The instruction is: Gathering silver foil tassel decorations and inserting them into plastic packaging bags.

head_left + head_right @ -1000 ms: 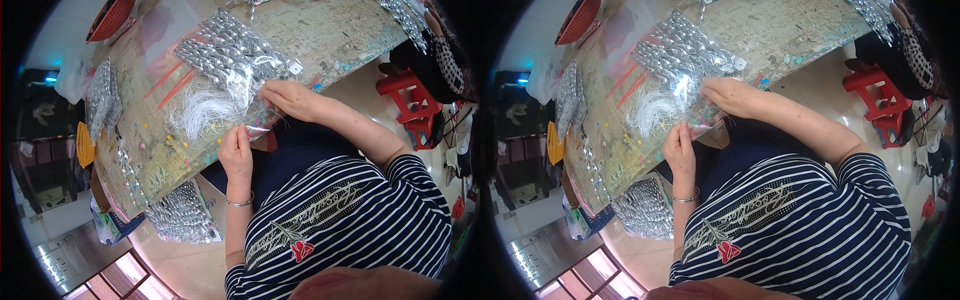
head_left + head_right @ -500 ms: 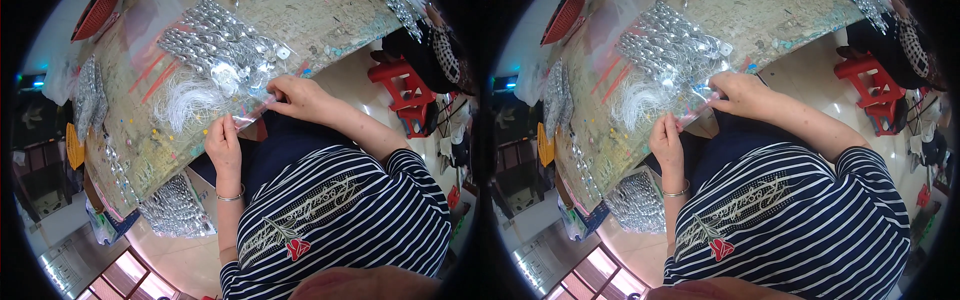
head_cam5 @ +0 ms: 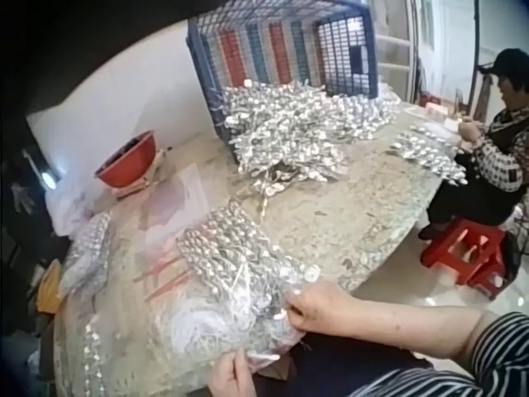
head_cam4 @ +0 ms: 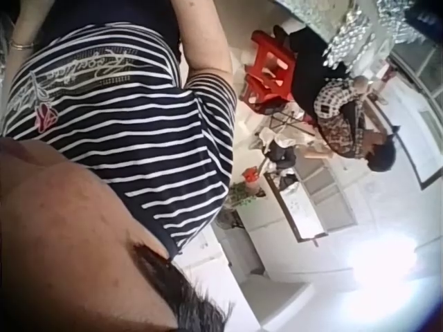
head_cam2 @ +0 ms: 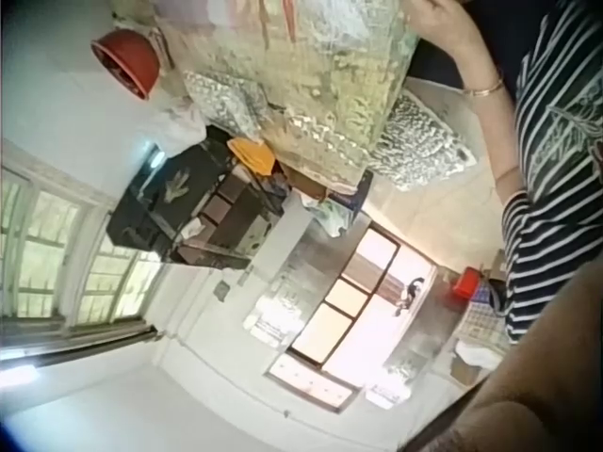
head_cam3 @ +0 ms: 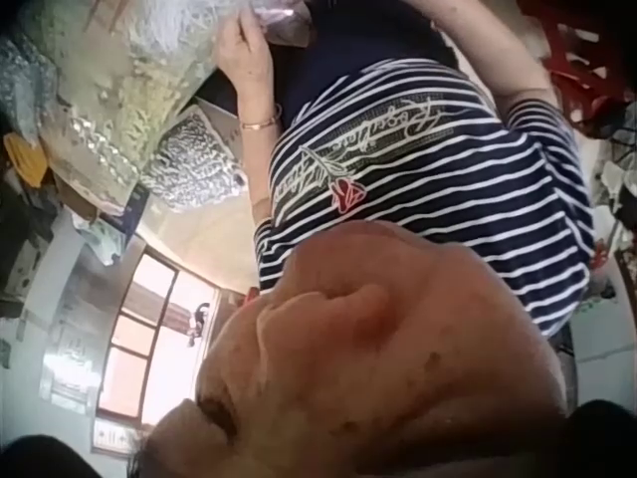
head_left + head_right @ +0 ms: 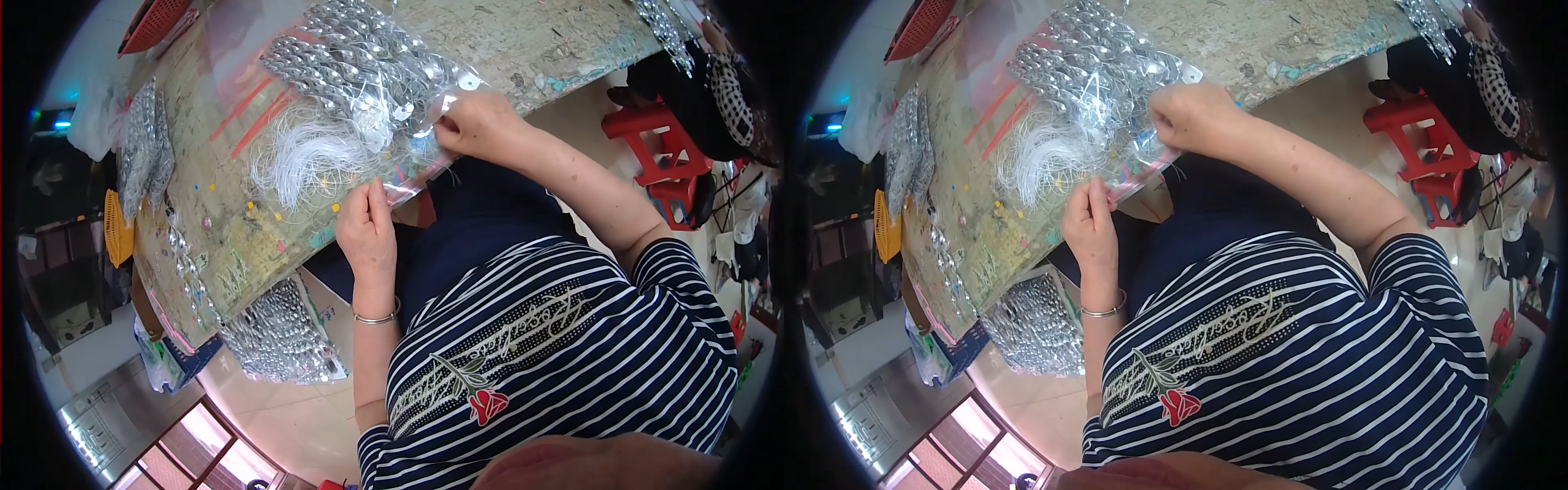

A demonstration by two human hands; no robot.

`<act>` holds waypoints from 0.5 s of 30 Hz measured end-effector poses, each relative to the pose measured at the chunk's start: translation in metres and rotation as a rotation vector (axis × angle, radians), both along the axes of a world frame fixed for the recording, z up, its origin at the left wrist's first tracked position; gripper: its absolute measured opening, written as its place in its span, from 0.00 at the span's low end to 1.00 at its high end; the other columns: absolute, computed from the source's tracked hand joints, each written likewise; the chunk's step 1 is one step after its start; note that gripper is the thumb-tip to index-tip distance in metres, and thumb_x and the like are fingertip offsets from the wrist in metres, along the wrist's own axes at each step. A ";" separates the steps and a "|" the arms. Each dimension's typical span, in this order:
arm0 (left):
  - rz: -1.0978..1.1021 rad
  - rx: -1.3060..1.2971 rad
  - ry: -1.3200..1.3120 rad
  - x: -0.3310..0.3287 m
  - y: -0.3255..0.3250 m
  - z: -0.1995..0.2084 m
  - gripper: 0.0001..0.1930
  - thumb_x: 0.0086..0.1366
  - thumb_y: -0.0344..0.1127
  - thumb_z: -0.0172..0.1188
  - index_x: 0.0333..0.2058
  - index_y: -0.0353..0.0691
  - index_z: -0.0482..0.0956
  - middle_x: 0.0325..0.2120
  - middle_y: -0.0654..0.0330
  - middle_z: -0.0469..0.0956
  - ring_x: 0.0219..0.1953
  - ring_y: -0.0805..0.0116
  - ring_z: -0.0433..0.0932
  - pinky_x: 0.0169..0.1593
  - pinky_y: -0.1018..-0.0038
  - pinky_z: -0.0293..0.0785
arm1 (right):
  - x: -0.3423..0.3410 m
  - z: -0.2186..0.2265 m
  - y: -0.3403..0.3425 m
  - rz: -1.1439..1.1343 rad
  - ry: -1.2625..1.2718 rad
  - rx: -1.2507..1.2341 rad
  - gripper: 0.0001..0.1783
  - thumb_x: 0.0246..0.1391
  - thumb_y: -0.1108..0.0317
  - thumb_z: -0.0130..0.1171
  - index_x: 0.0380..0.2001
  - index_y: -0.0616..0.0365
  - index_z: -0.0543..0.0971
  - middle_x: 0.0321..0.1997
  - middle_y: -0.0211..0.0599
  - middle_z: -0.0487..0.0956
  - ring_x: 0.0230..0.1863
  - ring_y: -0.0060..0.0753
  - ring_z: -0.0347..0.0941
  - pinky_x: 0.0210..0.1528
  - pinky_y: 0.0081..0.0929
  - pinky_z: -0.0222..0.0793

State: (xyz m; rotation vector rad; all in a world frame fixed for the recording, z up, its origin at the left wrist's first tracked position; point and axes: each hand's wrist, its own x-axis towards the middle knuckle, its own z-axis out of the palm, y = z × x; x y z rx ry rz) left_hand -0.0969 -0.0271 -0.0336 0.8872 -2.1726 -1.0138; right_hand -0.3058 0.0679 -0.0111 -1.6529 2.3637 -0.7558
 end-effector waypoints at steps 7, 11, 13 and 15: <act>0.025 0.043 0.009 -0.001 0.003 -0.004 0.10 0.66 0.35 0.56 0.28 0.35 0.76 0.19 0.58 0.73 0.20 0.66 0.71 0.27 0.70 0.67 | 0.015 0.003 0.022 0.056 -0.164 -0.082 0.13 0.52 0.62 0.61 0.37 0.59 0.77 0.33 0.42 0.76 0.31 0.47 0.75 0.34 0.36 0.72; 0.017 0.070 -0.010 -0.010 0.012 0.005 0.09 0.64 0.36 0.60 0.29 0.36 0.77 0.19 0.60 0.74 0.20 0.70 0.71 0.27 0.73 0.69 | 0.025 -0.013 0.016 0.093 -0.072 -0.090 0.13 0.51 0.63 0.62 0.35 0.58 0.73 0.35 0.41 0.73 0.34 0.48 0.74 0.35 0.38 0.71; 0.018 0.079 -0.058 -0.010 0.015 0.009 0.09 0.63 0.36 0.61 0.30 0.36 0.77 0.19 0.60 0.74 0.20 0.71 0.72 0.27 0.74 0.69 | 0.026 -0.011 0.013 0.078 -0.105 -0.030 0.11 0.50 0.65 0.62 0.31 0.58 0.73 0.34 0.41 0.73 0.35 0.48 0.74 0.35 0.39 0.70; -0.006 0.056 -0.049 -0.009 0.015 0.010 0.08 0.62 0.36 0.61 0.30 0.37 0.77 0.20 0.60 0.75 0.20 0.70 0.72 0.28 0.74 0.70 | 0.022 -0.017 0.010 0.122 -0.107 -0.044 0.08 0.50 0.66 0.61 0.29 0.59 0.74 0.33 0.41 0.73 0.35 0.48 0.74 0.35 0.39 0.70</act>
